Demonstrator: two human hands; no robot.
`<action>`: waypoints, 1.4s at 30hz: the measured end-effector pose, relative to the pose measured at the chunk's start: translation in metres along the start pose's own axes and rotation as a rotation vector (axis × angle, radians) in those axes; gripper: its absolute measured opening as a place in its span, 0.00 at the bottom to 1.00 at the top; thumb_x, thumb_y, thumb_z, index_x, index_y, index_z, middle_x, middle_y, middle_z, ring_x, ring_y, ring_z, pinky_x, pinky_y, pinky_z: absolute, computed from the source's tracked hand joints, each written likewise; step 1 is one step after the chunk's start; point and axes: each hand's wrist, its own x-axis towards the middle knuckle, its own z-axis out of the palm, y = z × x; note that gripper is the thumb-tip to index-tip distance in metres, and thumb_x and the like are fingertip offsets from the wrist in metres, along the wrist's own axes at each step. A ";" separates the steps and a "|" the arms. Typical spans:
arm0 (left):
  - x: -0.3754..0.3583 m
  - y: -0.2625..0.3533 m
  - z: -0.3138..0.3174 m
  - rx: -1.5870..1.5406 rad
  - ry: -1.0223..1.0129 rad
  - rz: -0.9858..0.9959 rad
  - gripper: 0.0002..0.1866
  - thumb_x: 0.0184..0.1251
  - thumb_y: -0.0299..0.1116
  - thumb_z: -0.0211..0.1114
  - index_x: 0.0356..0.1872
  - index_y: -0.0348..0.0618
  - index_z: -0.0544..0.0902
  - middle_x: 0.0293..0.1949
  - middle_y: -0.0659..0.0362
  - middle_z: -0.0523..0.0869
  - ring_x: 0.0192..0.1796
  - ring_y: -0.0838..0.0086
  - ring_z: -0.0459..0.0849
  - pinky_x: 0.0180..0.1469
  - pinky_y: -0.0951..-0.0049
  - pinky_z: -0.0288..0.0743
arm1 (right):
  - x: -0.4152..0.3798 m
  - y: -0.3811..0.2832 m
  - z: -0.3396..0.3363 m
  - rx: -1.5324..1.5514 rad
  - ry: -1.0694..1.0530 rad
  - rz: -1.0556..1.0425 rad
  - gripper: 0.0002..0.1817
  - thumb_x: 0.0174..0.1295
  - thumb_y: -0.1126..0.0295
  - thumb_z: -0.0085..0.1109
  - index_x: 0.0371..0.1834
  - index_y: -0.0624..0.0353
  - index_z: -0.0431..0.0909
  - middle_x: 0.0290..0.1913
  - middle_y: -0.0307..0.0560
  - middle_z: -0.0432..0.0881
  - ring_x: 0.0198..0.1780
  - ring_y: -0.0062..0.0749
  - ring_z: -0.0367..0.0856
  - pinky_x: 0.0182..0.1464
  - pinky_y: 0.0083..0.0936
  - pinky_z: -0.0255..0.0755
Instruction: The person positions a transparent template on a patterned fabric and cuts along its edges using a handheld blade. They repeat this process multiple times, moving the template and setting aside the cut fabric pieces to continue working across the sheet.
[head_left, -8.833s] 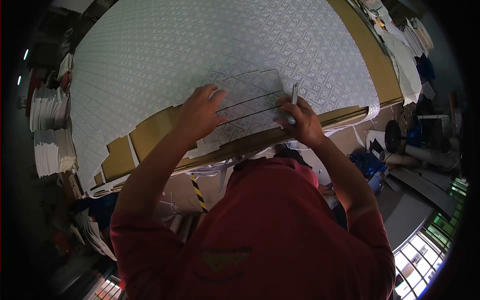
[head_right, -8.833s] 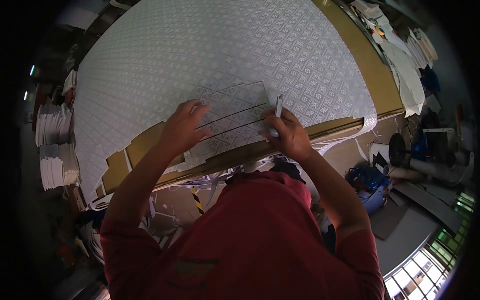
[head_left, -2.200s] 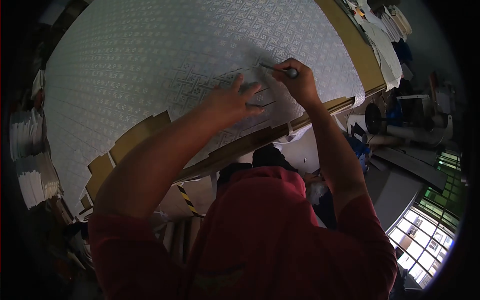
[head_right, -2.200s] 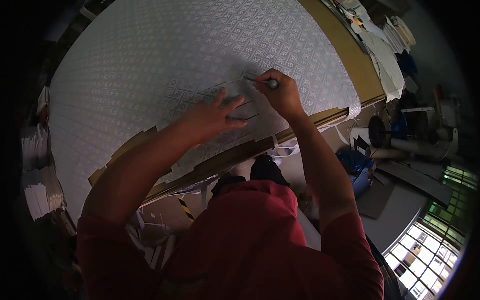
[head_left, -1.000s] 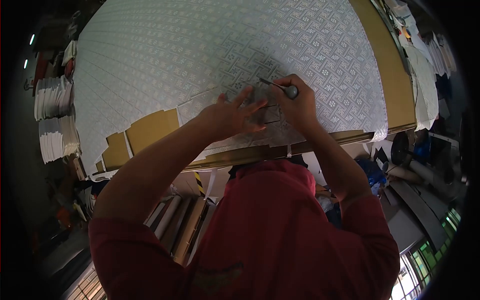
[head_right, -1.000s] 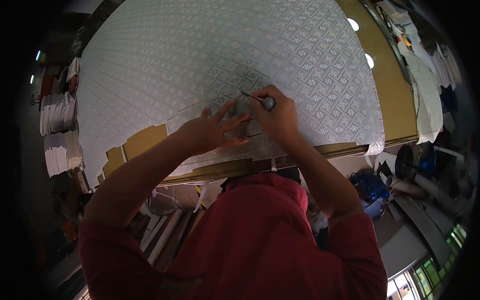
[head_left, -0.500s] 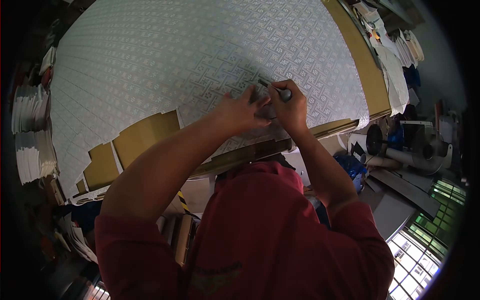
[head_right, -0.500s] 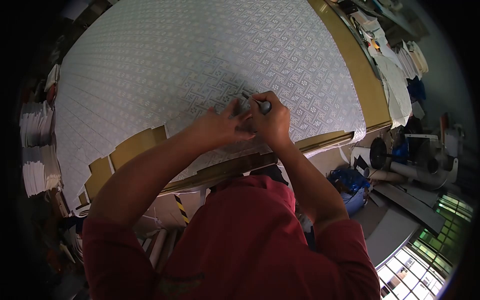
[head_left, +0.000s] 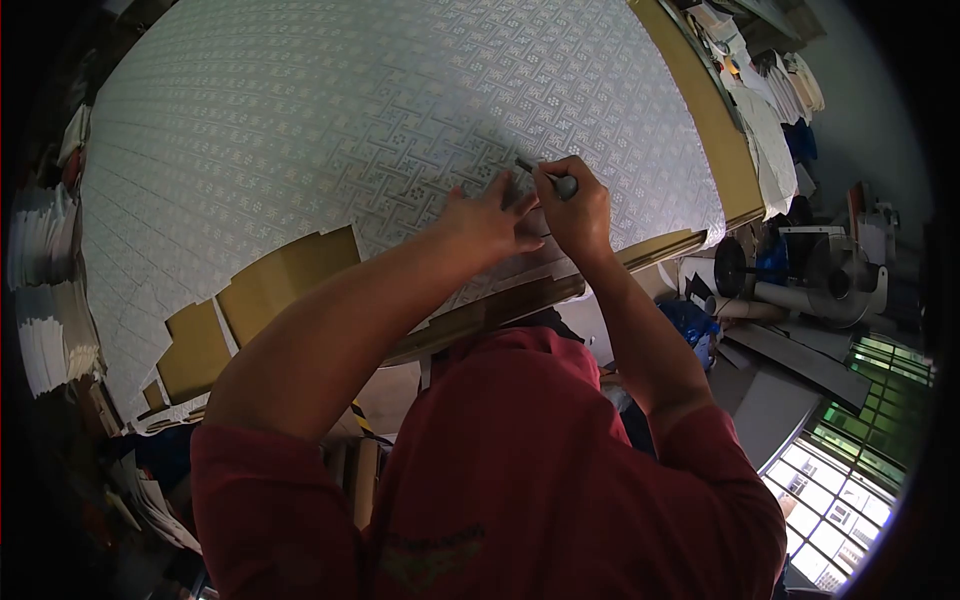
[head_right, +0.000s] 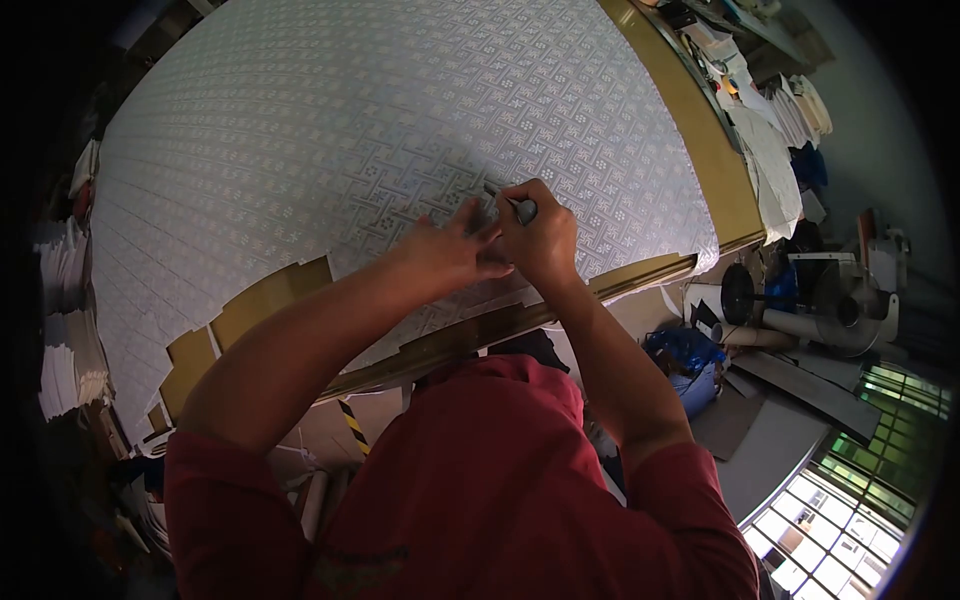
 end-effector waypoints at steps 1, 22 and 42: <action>0.003 -0.001 0.006 -0.021 0.004 -0.016 0.27 0.81 0.57 0.53 0.77 0.74 0.72 0.83 0.52 0.64 0.85 0.44 0.58 0.66 0.22 0.73 | 0.001 -0.003 0.000 -0.003 -0.003 0.000 0.08 0.67 0.69 0.73 0.44 0.61 0.87 0.36 0.53 0.91 0.38 0.34 0.92 0.42 0.31 0.82; -0.004 0.002 -0.006 -0.058 -0.030 -0.002 0.21 0.81 0.52 0.55 0.71 0.84 0.77 0.86 0.61 0.58 0.85 0.41 0.55 0.66 0.22 0.72 | 0.083 0.027 -0.036 0.112 -0.591 -0.267 0.07 0.65 0.73 0.74 0.43 0.60 0.88 0.37 0.45 0.91 0.38 0.26 0.88 0.43 0.25 0.80; 0.001 0.013 0.008 -0.438 -0.042 -0.327 0.41 0.71 0.70 0.58 0.83 0.73 0.65 0.87 0.46 0.51 0.83 0.45 0.63 0.81 0.34 0.54 | 0.115 -0.060 0.108 0.231 -1.220 -0.600 0.08 0.62 0.69 0.72 0.43 0.54 0.86 0.39 0.46 0.91 0.41 0.44 0.91 0.45 0.37 0.81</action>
